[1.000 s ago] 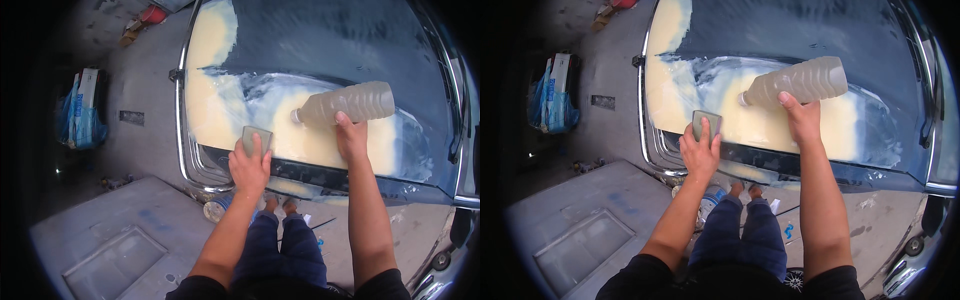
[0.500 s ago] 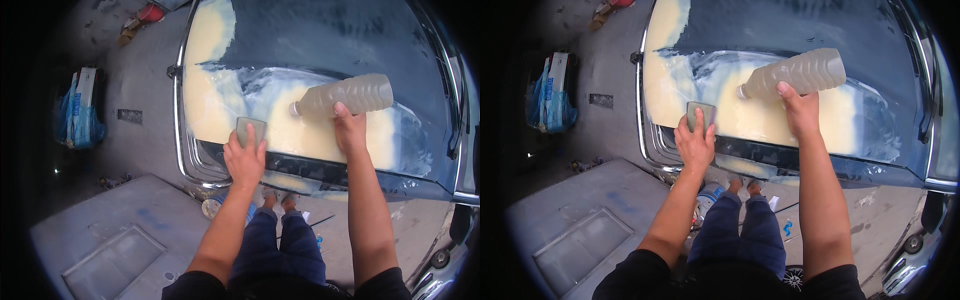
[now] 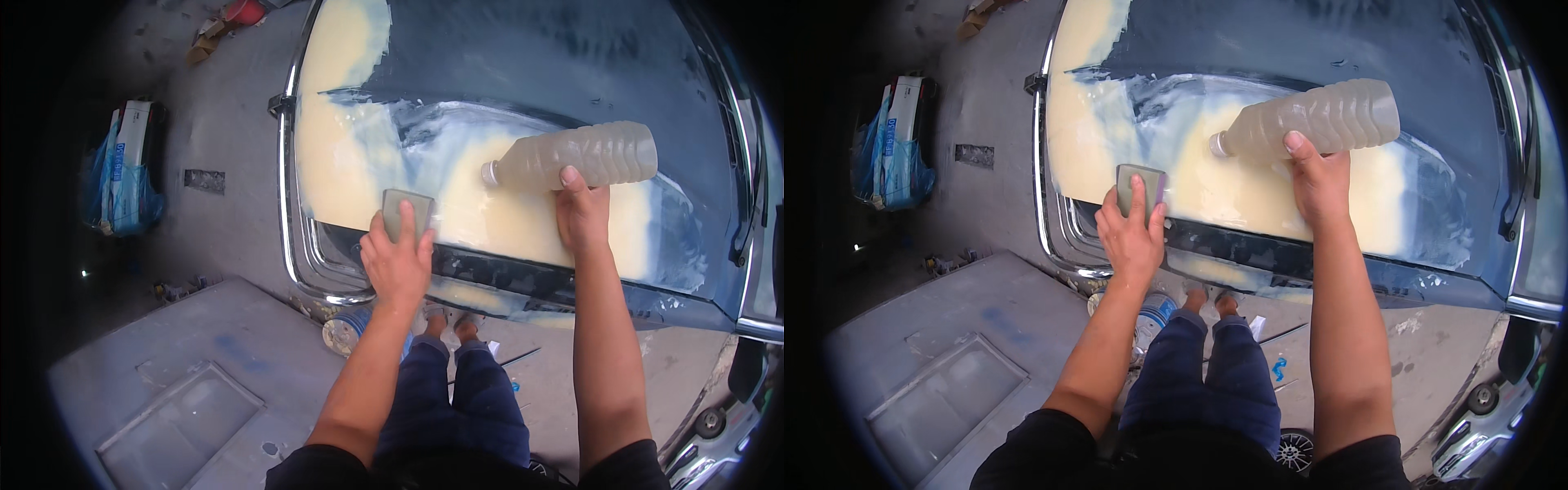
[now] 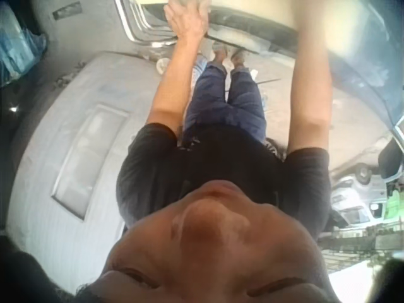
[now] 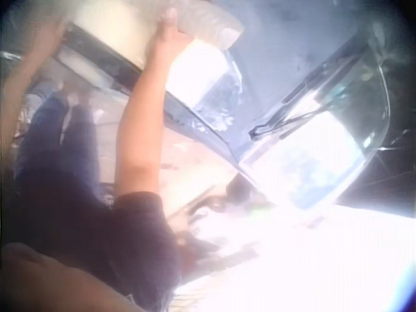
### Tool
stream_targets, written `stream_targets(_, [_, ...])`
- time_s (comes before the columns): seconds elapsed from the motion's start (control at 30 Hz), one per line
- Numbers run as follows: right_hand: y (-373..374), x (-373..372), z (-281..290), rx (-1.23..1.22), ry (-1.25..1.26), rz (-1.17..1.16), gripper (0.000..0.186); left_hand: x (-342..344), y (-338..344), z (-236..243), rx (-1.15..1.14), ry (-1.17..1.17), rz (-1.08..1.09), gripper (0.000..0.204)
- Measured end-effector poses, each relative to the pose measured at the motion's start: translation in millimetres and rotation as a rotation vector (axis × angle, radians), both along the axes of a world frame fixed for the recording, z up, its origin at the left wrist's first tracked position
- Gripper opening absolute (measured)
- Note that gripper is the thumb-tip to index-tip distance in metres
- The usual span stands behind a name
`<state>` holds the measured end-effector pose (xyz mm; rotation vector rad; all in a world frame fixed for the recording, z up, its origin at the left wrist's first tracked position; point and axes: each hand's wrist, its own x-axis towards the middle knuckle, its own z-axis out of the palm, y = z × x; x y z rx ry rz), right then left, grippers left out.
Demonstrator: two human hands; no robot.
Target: The person sands a section of a car hood using a sanding block while continuously pouring liquid from a plastic bottle onto the surface. The person moves the sanding block across the hood to smooth the surface.
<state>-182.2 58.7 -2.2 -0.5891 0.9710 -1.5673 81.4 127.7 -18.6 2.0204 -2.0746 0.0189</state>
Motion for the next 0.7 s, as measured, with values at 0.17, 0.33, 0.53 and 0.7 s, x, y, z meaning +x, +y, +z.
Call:
stream_targets(0.17, [-2, 1, -1, -0.013, -0.011, 0.003, 0.065, 103, -61, -13, -0.038, -0.009, 0.279, 0.05])
stream_targets(0.33, [-1, 4, -3, 0.02, 0.009, 0.032, 0.066, -42, 30, 2, 0.072, 0.087, -0.001, 0.059])
stream_targets(0.53, [-2, 0, -2, -0.037, -0.002, -0.012, 0.064, 27, -9, -7, -0.051, -0.005, 0.008, 0.056])
stream_targets(0.7, [-1, 0, -4, -0.015, 0.026, 0.007, 0.067, 76, -38, -8, -0.024, 0.038, 0.204, 0.052])
